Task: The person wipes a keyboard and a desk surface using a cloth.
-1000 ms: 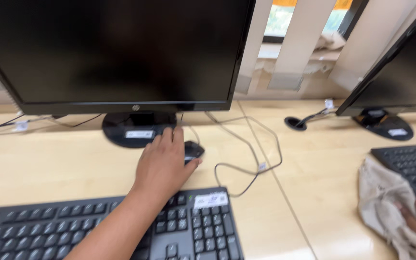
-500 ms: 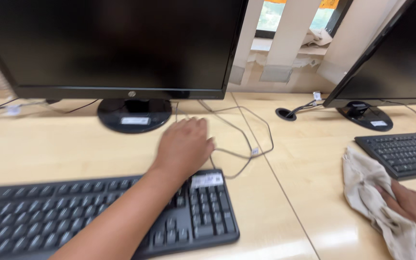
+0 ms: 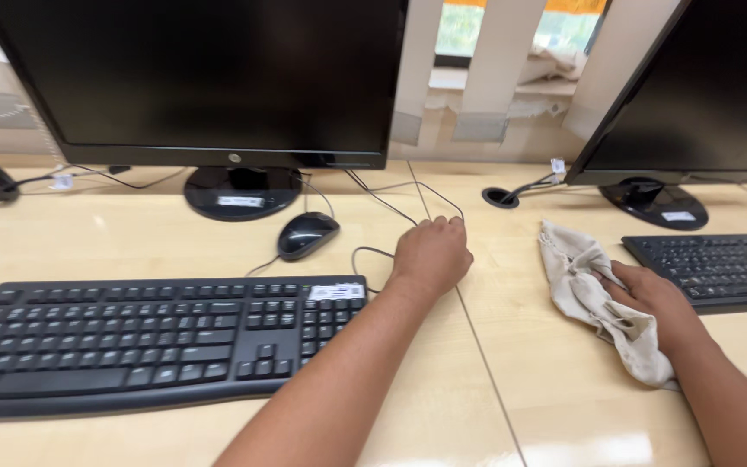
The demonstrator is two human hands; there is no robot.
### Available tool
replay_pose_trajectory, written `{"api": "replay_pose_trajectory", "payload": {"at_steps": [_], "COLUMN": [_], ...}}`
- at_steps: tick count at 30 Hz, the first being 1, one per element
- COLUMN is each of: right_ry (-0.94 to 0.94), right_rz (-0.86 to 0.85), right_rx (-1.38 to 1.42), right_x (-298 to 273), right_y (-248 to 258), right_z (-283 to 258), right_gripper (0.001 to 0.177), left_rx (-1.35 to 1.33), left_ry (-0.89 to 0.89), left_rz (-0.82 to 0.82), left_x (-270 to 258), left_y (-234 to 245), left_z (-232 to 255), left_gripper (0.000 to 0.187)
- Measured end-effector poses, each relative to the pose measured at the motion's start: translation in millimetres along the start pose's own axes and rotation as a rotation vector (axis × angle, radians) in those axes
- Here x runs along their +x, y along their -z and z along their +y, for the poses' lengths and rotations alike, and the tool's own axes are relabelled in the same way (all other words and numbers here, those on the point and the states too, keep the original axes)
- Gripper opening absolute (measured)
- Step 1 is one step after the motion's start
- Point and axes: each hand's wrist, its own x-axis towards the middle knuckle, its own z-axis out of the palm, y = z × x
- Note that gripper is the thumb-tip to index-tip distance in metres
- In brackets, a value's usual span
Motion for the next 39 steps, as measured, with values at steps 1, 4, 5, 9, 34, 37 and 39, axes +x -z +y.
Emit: {"api": "replay_pose_trajectory", "payload": {"at_steps": [1, 4, 5, 9, 34, 37, 39], "right_ry": [-0.017, -0.055, -0.045, -0.037, 0.091, 0.133, 0.185], "right_rz": [0.019, 0.043, 0.04, 0.069, 0.175, 0.201, 0.273], "right_rx": [0.015, 0.088, 0.139, 0.078, -0.053, -0.096, -0.01], "right_x": [-2, -13, -15, -19, -5, 5, 8], "right_y": [1, 5, 6, 12, -13, -26, -30], "right_z": [-4, -9, -12, -23, 33, 52, 60], "right_gripper": [0.04, 0.038, 0.039, 0.037, 0.043, 0.044, 0.051], "left_rx": [0.023, 0.014, 0.027, 0.056, 0.04, -0.007, -0.039], "left_ry": [0.009, 0.016, 0.008, -0.025, -0.166, -0.111, -0.093], "left_rz": [-0.022, 0.059, 0.04, 0.053, 0.198, 0.161, 0.168], "left_x": [5, 9, 8, -3, -43, -45, -45], "left_y": [-4, -9, -6, 12, -48, -45, -46], "left_z": [-1, 4, 6, 12, 73, 61, 62], "left_gripper": [0.021, 0.024, 0.024, 0.023, 0.023, 0.026, 0.028]}}
